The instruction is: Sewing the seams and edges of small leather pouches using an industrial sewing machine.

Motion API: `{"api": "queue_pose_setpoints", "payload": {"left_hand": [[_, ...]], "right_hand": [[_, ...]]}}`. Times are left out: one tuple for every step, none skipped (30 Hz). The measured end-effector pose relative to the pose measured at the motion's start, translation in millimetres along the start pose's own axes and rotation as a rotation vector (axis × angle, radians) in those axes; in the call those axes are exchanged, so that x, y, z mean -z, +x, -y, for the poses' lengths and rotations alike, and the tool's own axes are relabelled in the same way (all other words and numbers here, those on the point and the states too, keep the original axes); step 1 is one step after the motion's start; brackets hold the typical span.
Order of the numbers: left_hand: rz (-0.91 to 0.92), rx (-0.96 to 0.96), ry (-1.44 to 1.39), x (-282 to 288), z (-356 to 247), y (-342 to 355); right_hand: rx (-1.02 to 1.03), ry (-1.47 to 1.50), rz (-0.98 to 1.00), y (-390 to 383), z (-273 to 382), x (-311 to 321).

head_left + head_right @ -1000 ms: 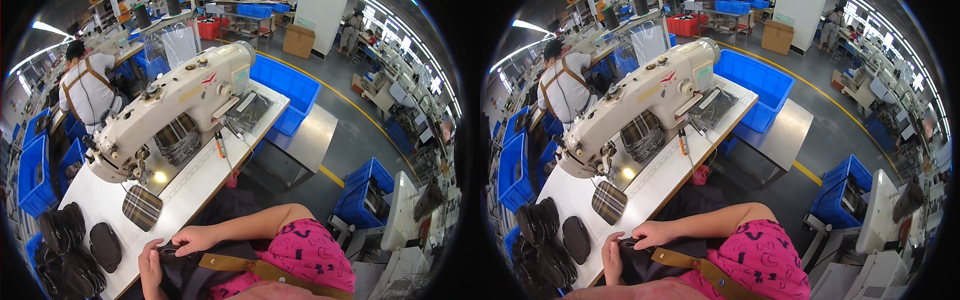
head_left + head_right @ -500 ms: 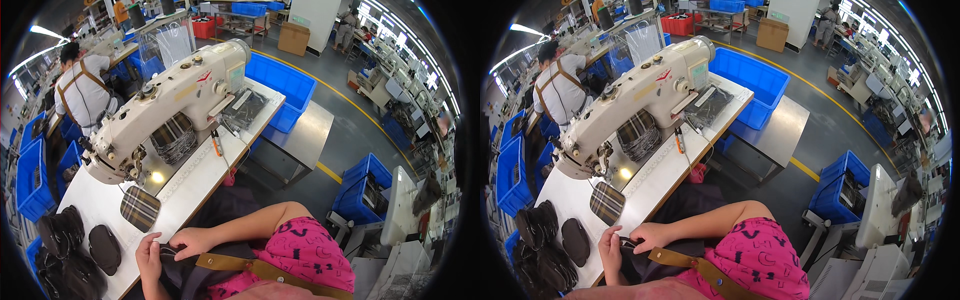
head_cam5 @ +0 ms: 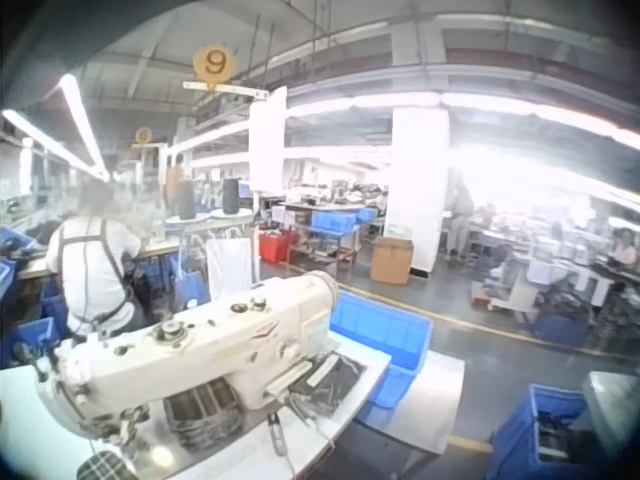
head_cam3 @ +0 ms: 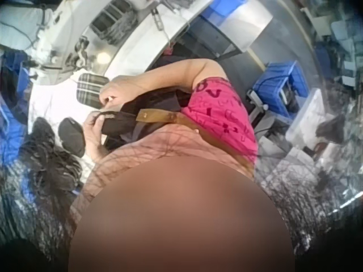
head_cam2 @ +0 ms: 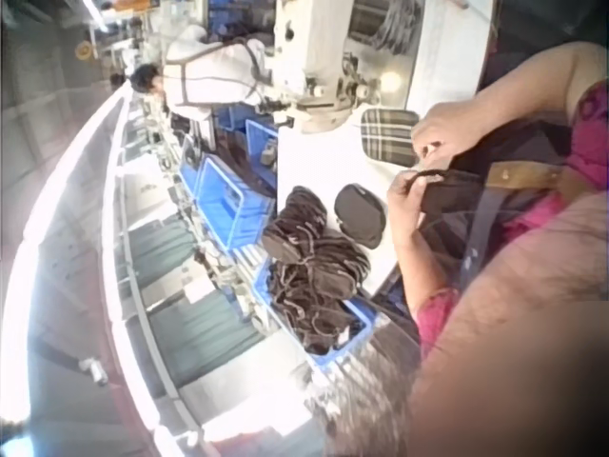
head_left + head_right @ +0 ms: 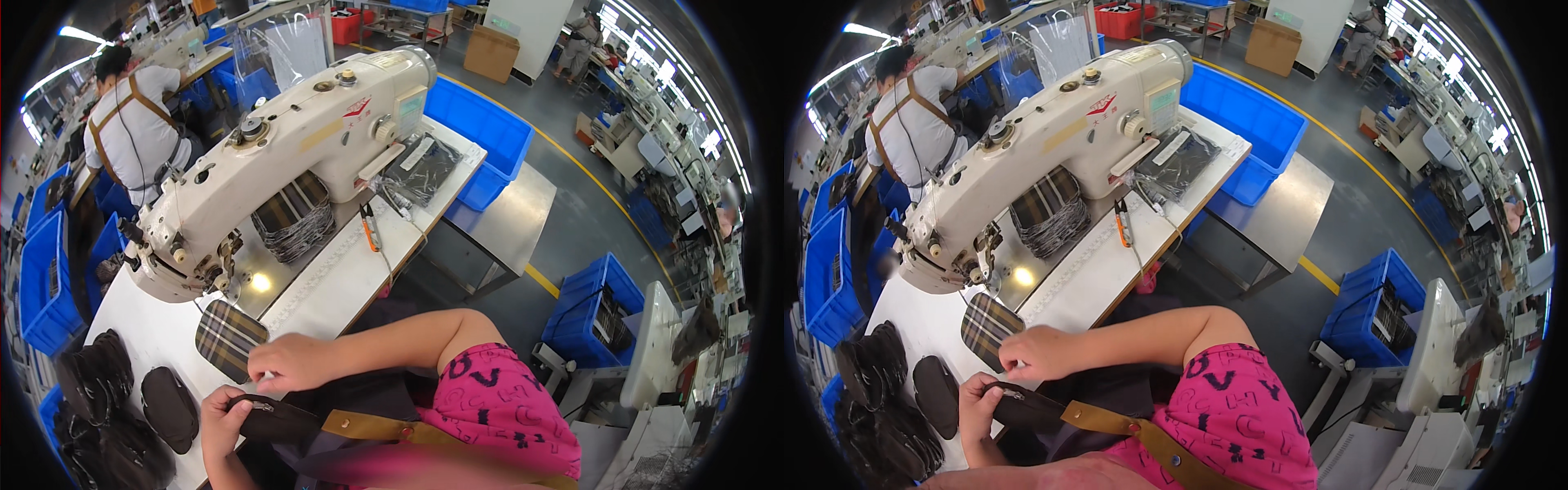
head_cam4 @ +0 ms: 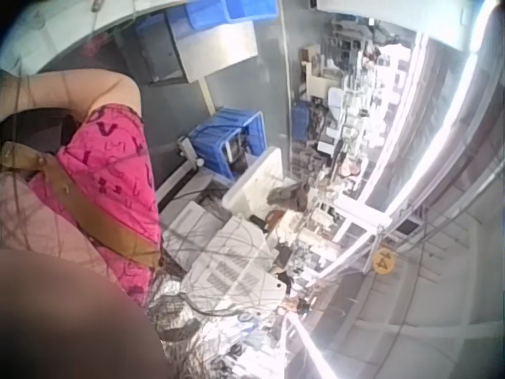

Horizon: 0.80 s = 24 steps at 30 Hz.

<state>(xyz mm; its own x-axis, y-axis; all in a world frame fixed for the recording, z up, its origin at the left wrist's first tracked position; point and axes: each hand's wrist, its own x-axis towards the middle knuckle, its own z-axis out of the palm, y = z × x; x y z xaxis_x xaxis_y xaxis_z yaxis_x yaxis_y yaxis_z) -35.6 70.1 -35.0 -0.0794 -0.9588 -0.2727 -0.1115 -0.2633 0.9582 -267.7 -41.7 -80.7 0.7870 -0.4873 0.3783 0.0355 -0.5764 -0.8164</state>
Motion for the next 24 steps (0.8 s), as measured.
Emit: {"api": "queue_pose_setpoints", "payload": {"left_hand": [[-0.024,0.0,-0.026,7,1,-1],[-0.074,0.007,0.013,16,2,-2],[-0.112,0.001,0.062,17,-7,-4],[-0.125,-0.028,0.079,22,-7,-3],[-0.14,-0.054,0.097,28,-3,0],[-0.122,-0.051,0.082,32,-4,2],[-0.088,-0.051,0.059,35,-2,9],[-0.069,-0.051,0.094,38,-3,13],[-0.06,-0.04,0.137,41,-9,11],[-0.055,-0.03,0.119,40,-12,13],[-0.052,-0.023,0.104,39,-16,15],[-0.035,-0.011,0.1,41,-18,16],[-0.013,-0.002,0.097,41,-21,19],[0.003,-0.006,0.108,41,-27,20],[0.039,0.023,0.037,44,-25,22],[0.069,0.013,0.02,45,-31,24],[0.104,0.003,-0.002,45,-36,29],[0.086,0.011,0.003,48,-39,34],[0.198,-0.088,-0.044,53,-42,39],[0.311,-0.182,-0.092,55,-44,43],[0.302,-0.174,-0.091,56,-46,48],[0.388,-0.225,-0.152,57,-48,53],[0.472,-0.278,-0.211,58,-49,60],[0.506,-0.303,-0.231,56,-50,70]], "right_hand": [[0.031,-0.059,-0.012,8,-7,5],[0.062,-0.124,-0.017,18,-13,9],[0.101,-0.179,-0.013,26,-18,13],[0.096,-0.232,0.025,32,-21,20],[0.094,-0.285,0.065,36,-25,29],[0.151,-0.349,0.058,40,-32,35],[0.196,-0.42,0.044,41,-43,42],[0.202,-0.472,0.077,45,-47,53],[0.22,-0.512,0.104,52,-46,58],[0.231,-0.521,0.111,57,-47,62],[0.247,-0.53,0.114,64,-48,64],[0.278,-0.491,0.134,69,-48,63],[0.261,-0.56,0.222,73,-49,63],[0.251,-0.627,0.298,78,-50,60],[0.274,-0.604,0.301,80,-54,56],[0.33,-0.623,0.279,79,-56,51],[0.379,-0.644,0.258,77,-61,48],[0.437,-0.683,0.216,72,-64,48],[0.449,-0.67,0.215,72,-68,49],[0.448,-0.697,0.171,72,-70,49],[0.444,-0.728,0.129,70,-71,50],[0.392,-0.75,0.206,66,-73,47],[0.399,-0.74,0.205,65,-71,44],[0.369,-0.74,0.23,64,-66,43]]}}
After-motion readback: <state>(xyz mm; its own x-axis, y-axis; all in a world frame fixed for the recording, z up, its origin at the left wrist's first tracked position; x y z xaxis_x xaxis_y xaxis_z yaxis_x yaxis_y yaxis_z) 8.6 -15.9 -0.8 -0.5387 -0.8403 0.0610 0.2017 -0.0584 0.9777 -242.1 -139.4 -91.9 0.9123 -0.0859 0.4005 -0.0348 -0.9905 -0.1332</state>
